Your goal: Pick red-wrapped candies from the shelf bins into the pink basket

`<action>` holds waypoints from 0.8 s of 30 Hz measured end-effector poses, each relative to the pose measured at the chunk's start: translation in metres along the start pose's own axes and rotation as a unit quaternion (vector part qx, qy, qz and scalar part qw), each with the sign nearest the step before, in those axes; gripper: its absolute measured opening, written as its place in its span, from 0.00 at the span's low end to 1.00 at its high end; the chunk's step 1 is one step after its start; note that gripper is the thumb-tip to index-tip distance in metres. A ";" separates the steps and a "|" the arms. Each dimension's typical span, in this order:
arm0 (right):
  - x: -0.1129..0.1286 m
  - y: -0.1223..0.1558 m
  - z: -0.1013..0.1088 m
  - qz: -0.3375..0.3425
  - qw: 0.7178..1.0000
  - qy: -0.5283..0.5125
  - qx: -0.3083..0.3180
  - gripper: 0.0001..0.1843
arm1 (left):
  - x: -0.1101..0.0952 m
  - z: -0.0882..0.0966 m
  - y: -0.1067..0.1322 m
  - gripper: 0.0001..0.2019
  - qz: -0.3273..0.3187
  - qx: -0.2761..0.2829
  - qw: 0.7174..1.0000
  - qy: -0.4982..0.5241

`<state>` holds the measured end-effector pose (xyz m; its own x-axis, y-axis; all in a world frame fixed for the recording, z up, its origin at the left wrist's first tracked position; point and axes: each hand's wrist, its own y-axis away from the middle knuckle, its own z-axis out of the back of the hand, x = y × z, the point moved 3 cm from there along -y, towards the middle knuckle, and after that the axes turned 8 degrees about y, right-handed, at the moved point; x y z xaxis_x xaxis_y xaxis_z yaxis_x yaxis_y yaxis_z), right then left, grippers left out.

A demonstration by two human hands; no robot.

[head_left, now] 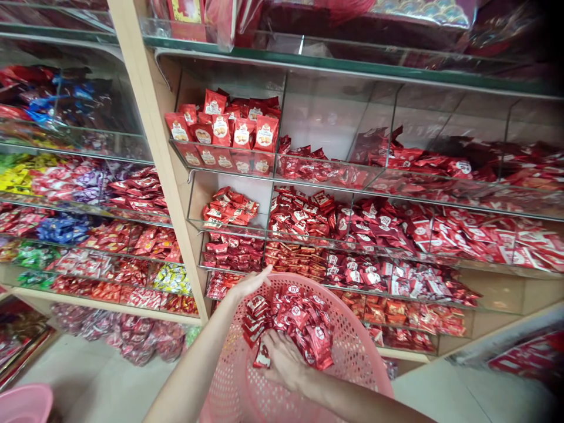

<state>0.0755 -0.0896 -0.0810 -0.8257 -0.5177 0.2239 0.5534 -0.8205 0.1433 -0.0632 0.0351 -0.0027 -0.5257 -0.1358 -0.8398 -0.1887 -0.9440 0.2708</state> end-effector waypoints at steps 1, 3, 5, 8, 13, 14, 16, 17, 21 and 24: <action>-0.001 -0.001 0.002 -0.018 1.000 0.003 0.001 0.26 | 0.000 0.000 0.000 0.37 -0.001 0.000 1.000 -0.003; -0.001 -0.003 0.005 -0.043 0.999 0.010 0.002 0.27 | 0.000 0.000 0.000 0.37 -0.002 -0.001 1.000 -0.006; 0.000 -0.005 0.005 -0.057 0.998 0.017 -0.001 0.30 | 0.000 0.000 0.000 0.37 -0.002 -0.002 1.000 -0.006; 0.002 -0.007 0.002 -0.071 0.997 0.034 -0.008 0.30 | -0.002 -0.001 0.001 0.38 0.004 -0.004 1.000 -0.007; 0.006 -0.009 0.001 -0.059 0.995 0.084 -0.018 0.25 | -0.006 0.000 0.004 0.40 0.013 -0.011 1.000 -0.014; 0.008 -0.008 0.003 -0.051 0.994 0.092 -0.017 0.24 | -0.006 0.001 0.005 0.40 0.016 -0.014 1.000 -0.016; 0.013 -0.004 0.014 -0.024 0.995 0.097 -0.018 0.22 | -0.007 0.001 0.006 0.40 0.025 -0.020 0.999 -0.025; 0.016 -0.003 0.022 -0.004 0.995 0.094 -0.023 0.20 | -0.007 0.001 0.007 0.39 0.029 -0.023 0.999 -0.031; 0.016 -0.003 0.081 0.044 0.991 0.064 -0.112 0.12 | -0.008 -0.001 0.004 0.36 0.032 -0.063 0.996 -0.061; -0.005 -0.013 0.144 0.036 0.968 0.026 -0.246 0.14 | -0.005 -0.004 -0.001 0.31 0.032 -0.098 0.989 -0.102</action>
<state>0.0884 -0.0417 0.0550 -0.7981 -0.5795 0.1650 0.5016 -0.7908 -0.3509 -0.0577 0.0355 -0.0008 -0.6910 -0.1535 -0.7064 0.0046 -0.9781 0.2080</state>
